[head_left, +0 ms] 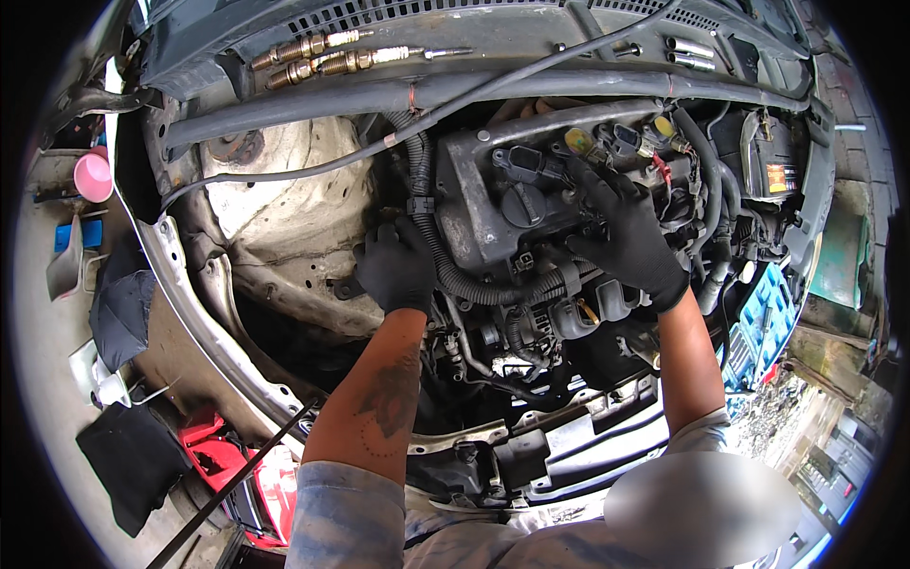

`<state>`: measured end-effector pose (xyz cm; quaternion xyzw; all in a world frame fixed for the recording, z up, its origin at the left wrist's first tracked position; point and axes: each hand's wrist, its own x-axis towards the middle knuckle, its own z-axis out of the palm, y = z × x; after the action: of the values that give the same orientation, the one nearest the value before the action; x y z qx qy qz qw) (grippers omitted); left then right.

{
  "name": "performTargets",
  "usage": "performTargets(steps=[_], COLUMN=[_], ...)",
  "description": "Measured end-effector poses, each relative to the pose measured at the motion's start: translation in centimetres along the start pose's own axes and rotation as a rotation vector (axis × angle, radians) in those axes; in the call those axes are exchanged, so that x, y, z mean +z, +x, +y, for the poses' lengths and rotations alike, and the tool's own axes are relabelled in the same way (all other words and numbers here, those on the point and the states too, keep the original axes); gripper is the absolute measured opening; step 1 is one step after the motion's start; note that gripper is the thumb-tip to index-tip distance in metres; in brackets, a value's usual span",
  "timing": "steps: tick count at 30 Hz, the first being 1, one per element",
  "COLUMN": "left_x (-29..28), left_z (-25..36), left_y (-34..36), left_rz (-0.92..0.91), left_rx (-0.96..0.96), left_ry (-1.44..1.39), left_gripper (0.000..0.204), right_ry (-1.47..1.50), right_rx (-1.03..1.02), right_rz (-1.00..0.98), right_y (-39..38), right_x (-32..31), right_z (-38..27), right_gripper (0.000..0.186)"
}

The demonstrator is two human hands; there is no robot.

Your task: The person works on a car engine with the hood open, using their hands to disconnect and reconnect various electrical connectors and wires. They manipulate components within the engine bay while another person stands nearby.

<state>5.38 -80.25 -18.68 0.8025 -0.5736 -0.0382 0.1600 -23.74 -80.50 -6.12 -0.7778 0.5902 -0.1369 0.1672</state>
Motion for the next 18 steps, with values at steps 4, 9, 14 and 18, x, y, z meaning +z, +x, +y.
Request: performTargets(steps=[4, 9, 14, 18], left_x=[-0.4, -0.2, -0.2, 0.0], left_z=[0.4, 0.0, -0.1, 0.1], left_y=[0.1, 0.0, 0.1, 0.1], left_rz=[0.005, 0.017, -0.015, -0.003], left_rx=[-0.017, -0.001, 0.006, 0.003], left_ry=[-0.006, -0.02, -0.004, 0.001], left_gripper=[0.035, 0.033, 0.032, 0.033], right_ry=[-0.083, 0.076, -0.065, -0.091], right_rx=[-0.119, -0.189, -0.339, -0.203], right_rz=[0.024, 0.063, 0.24, 0.318], right_y=[0.8, 1.6, 0.0, -1.3], right_x=[0.3, -1.1, -0.8, -0.5], right_z=[1.5, 0.6, 1.2, 0.8], right_gripper=[0.079, 0.066, 0.047, 0.028])
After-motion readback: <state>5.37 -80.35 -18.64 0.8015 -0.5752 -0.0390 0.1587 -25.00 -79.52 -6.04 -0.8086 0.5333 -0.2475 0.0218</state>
